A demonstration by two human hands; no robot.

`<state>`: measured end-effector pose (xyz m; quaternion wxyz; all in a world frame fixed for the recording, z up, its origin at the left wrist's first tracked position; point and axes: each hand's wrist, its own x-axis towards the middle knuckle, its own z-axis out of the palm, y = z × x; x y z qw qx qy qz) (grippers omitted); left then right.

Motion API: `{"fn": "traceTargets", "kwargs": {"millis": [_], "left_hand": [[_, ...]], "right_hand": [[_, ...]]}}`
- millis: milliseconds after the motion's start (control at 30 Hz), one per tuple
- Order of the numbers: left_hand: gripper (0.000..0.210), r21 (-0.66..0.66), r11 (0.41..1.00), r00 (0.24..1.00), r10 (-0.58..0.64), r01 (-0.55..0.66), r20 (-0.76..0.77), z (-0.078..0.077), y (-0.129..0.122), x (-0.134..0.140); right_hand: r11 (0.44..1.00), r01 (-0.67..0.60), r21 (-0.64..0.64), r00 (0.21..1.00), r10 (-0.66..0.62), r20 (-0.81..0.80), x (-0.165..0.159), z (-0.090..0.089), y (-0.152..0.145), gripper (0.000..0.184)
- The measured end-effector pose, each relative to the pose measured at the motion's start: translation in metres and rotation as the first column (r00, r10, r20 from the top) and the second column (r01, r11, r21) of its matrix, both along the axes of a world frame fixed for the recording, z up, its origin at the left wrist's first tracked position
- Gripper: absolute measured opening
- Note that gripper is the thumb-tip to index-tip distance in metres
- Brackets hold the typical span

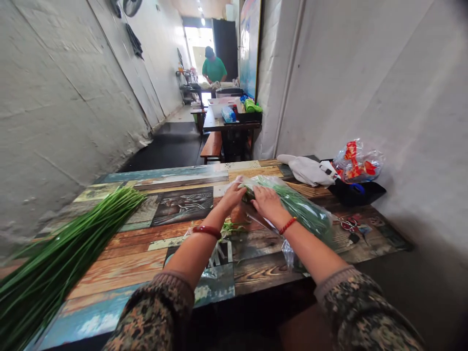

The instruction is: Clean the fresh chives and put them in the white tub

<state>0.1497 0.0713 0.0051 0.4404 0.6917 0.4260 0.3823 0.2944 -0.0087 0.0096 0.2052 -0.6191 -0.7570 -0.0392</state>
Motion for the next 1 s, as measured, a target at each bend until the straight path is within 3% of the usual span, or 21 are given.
{"fn": "traceTargets", "kwargs": {"millis": [100,167,367,533,733,833,1000], "left_hand": [[0.041,-0.193,0.980,0.996,-0.042,0.056,0.074,-0.005,-0.001,-0.002],[0.046,-0.252,0.965,0.994,-0.048,0.072,0.098,-0.011,-0.002,-0.004],[0.044,-0.263,0.958,0.984,-0.068,0.110,0.164,-0.022,-0.002,-0.005],[0.034,-0.158,0.965,0.944,-0.159,0.210,0.289,-0.021,0.003,-0.002],[0.021,-0.117,0.988,0.988,-0.085,0.100,0.127,-0.025,0.005,-0.006],[0.020,-0.140,0.987,0.988,-0.055,0.075,0.141,-0.027,0.004,-0.010],[0.022,-0.171,0.982,0.974,0.116,-0.082,0.197,-0.026,0.008,-0.009]], "right_hand": [[0.997,0.067,-0.027,0.994,-0.064,0.093,0.014,-0.003,0.005,0.067],[0.995,0.096,-0.024,0.986,-0.092,0.142,0.019,-0.004,0.006,0.076],[0.983,0.118,-0.138,0.990,-0.106,0.097,0.027,0.011,0.010,0.051],[0.994,-0.021,-0.111,0.996,0.011,-0.087,0.036,0.027,-0.005,0.060],[0.983,-0.081,-0.165,0.989,0.059,-0.134,0.044,0.033,-0.018,0.056],[0.981,-0.115,-0.158,0.986,0.093,-0.139,0.043,0.031,-0.022,0.053],[0.988,-0.140,-0.067,0.989,0.136,-0.051,0.022,0.023,-0.033,0.053]]}}
